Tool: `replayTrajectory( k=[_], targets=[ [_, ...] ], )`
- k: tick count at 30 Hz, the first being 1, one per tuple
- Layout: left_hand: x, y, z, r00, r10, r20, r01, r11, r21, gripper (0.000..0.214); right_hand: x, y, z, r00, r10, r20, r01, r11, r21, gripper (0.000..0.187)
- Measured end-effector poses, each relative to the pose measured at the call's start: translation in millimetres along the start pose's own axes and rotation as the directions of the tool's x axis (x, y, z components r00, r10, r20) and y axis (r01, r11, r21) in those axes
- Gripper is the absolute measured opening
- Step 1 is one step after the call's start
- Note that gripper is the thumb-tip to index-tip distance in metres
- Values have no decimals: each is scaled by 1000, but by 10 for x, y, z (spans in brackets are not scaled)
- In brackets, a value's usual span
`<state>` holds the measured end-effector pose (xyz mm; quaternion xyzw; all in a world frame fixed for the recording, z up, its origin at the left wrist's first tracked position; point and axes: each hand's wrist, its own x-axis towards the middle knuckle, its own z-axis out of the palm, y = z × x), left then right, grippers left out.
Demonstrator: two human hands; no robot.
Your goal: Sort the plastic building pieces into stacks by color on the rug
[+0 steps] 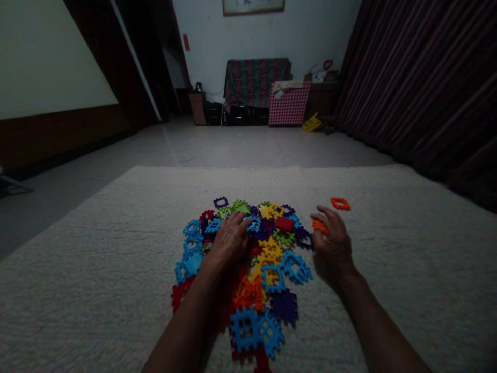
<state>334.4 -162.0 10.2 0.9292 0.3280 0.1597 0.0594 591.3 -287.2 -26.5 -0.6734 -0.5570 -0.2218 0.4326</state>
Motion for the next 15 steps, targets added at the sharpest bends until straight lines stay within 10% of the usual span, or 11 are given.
replayTrajectory(
  k=[7,15],
  targets=[
    [9,369,130,975,140,170,-136,990,-36,32,-53,-589,139,899,-229,374,189,972,140,24],
    [-36,111,-140,985,12,170,-16,1000,22,26,-88,-462,186,908,-195,372,162,980,118,24]
  ],
)
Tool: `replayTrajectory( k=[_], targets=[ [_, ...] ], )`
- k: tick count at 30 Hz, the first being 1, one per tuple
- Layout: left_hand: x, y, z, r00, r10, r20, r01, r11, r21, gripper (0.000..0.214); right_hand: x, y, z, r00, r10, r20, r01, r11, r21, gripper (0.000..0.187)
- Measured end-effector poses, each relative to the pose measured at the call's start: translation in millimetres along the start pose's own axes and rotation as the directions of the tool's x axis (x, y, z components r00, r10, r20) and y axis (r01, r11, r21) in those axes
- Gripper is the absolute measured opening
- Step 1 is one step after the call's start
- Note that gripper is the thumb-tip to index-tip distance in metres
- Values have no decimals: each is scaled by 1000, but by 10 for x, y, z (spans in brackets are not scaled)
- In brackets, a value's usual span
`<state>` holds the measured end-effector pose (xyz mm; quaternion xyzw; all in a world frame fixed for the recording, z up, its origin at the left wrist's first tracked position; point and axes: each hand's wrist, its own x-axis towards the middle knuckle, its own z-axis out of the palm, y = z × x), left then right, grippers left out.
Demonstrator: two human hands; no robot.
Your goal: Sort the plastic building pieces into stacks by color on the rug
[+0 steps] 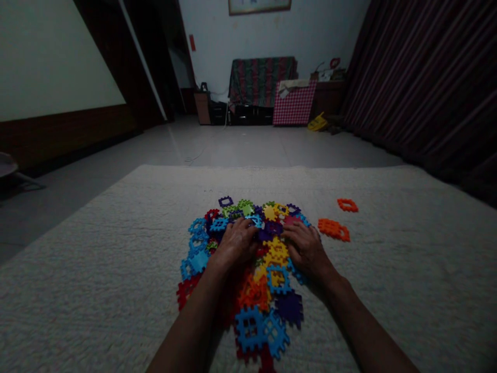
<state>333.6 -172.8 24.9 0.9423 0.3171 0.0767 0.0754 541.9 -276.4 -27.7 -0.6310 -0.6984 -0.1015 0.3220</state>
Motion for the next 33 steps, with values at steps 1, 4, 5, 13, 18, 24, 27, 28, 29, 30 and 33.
replayTrajectory(
  k=[1,4,5,13,18,24,27,28,29,30,33],
  targets=[
    [-11,-69,-10,1000,-29,-10,29,1000,2,30,10,-10,-5,1000,-14,-9,14,1000,8,25],
    [-38,-250,-25,997,-70,-28,69,997,-15,35,53,-111,-31,996,-81,-25,83,994,67,26],
    [-44,-294,-30,997,-73,-27,73,997,-23,33,68,-165,-40,994,-107,-21,108,990,95,26],
    [-58,-438,-33,994,-27,-106,21,998,-58,30,95,-458,-11,975,-182,124,165,977,134,19],
    [-39,-471,-19,972,-78,-222,52,992,-119,37,123,-522,-24,981,-176,80,162,974,158,20],
    [8,-480,7,933,-114,-342,53,982,-183,40,128,-872,-99,924,-275,267,172,920,353,30],
    [-37,-482,-5,936,-129,-329,70,980,-184,39,114,-989,-124,889,-290,354,151,916,372,34],
    [-73,-488,-14,940,-138,-311,86,980,-177,39,111,-1009,-128,883,-292,367,148,916,373,32],
    [-120,-500,-23,946,-147,-289,101,981,-167,39,110,-1020,-128,880,-295,371,149,915,374,31],
    [-174,-515,-29,952,-154,-266,115,981,-156,39,110,-1025,-124,880,-298,369,152,914,375,30],
    [-356,-570,-4,953,-176,-248,147,980,-133,36,110,-1011,-88,895,-303,328,163,905,392,22]
  ],
)
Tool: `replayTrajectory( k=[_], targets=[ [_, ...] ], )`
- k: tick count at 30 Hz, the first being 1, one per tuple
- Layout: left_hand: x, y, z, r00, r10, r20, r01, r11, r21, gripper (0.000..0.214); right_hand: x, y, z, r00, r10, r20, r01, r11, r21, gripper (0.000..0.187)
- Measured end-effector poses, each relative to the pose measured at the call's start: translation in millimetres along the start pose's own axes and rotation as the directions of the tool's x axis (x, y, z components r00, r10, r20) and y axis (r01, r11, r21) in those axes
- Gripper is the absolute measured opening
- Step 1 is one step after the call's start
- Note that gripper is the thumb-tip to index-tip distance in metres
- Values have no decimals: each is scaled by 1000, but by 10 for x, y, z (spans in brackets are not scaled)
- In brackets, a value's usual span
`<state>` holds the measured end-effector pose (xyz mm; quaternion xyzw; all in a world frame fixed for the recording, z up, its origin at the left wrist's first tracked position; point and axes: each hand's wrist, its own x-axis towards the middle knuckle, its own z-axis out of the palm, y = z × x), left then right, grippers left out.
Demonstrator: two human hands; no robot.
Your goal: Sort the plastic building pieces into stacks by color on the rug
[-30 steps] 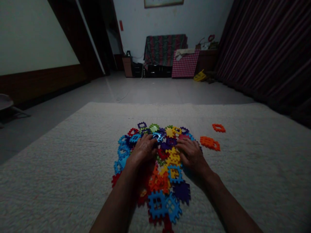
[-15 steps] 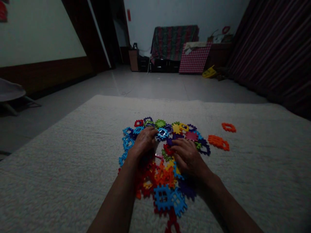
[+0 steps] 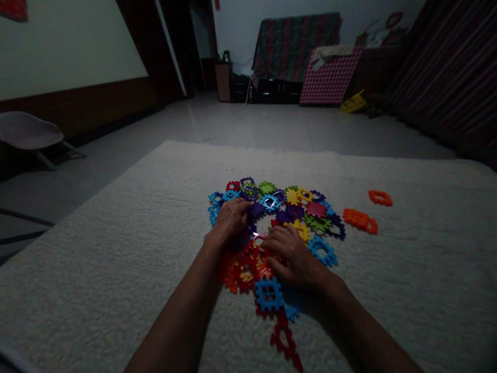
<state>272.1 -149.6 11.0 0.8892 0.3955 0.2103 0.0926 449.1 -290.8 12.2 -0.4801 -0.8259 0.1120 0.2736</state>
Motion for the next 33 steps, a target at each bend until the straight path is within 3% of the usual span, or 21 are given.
replayTrajectory(
  k=[4,8,12,15,18,21,22,24,26,28,31,33],
  targets=[
    [-196,-83,103,994,-35,-108,32,999,-28,33,3,63,18,994,20,-110,-8,994,107,15],
    [-275,-70,221,981,-57,-185,47,997,-62,29,-4,120,-7,973,151,-174,-87,941,326,18],
    [-230,-4,259,975,-58,-215,53,998,-30,29,-21,222,-24,902,324,-286,-161,865,475,10],
    [-160,38,285,975,-16,-222,13,1000,-16,29,-104,378,-93,753,543,-372,-273,772,574,11],
    [-113,49,312,973,13,-230,-21,999,-32,30,-313,612,-276,526,693,-493,-355,705,614,18],
    [-103,36,333,969,18,-246,-30,999,-46,30,-639,897,-503,280,715,-641,-423,691,586,22],
    [-105,30,338,967,19,-253,-32,998,-48,30,-757,995,-564,223,708,-670,-445,685,576,23],
    [-111,20,349,964,27,-265,-41,998,-48,30,-974,1177,-644,168,680,-714,-497,684,534,25],
    [-115,9,363,961,37,-273,-51,998,-43,30,-1131,1314,-669,182,634,-752,-602,676,424,24],
    [-116,-3,377,958,43,-285,-57,998,-40,30,-1213,1387,-654,239,565,-789,-687,673,274,25],
    [-115,-16,385,954,43,-297,-56,998,-38,29,-1239,1403,-606,381,490,-784,-713,696,89,31],
    [-115,-11,372,957,35,-289,-48,998,-37,29,-1244,1397,-581,512,452,-731,-688,725,-33,35]
  ],
)
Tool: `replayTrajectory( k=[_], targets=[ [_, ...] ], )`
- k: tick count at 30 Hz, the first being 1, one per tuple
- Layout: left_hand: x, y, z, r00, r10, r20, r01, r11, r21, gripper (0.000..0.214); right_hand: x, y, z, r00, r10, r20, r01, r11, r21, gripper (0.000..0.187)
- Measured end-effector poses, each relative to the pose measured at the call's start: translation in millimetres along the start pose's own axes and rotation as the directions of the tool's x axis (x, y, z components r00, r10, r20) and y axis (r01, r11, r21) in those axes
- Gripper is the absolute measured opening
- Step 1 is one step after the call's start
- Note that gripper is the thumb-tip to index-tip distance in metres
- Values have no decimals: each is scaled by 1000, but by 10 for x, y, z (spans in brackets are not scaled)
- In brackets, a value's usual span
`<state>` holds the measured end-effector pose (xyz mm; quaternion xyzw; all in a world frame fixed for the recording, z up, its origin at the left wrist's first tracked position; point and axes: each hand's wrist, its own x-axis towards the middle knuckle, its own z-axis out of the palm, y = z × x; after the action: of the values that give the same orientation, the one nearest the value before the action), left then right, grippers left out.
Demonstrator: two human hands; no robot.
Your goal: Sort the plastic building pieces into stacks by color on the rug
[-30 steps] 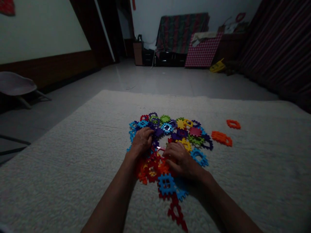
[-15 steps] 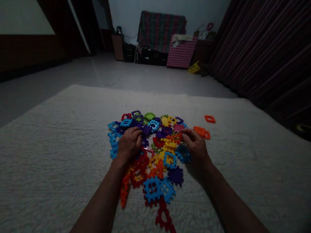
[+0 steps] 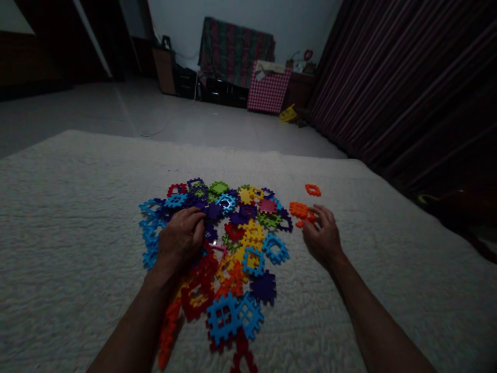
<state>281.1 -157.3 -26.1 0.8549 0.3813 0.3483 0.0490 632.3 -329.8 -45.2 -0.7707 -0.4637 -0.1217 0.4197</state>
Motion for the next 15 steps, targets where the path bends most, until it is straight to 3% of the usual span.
replayTrajectory(
  k=[3,5,15],
  targets=[
    [14,30,-33,1000,-16,22,16,1000,1,30,-9,38,15,980,-155,127,163,985,-62,34],
    [25,51,-51,999,-26,42,26,1000,-6,31,7,82,37,969,-192,157,205,976,-71,29],
    [69,89,-64,997,-44,65,43,999,25,29,109,139,175,977,-199,73,207,970,-129,24]
  ],
)
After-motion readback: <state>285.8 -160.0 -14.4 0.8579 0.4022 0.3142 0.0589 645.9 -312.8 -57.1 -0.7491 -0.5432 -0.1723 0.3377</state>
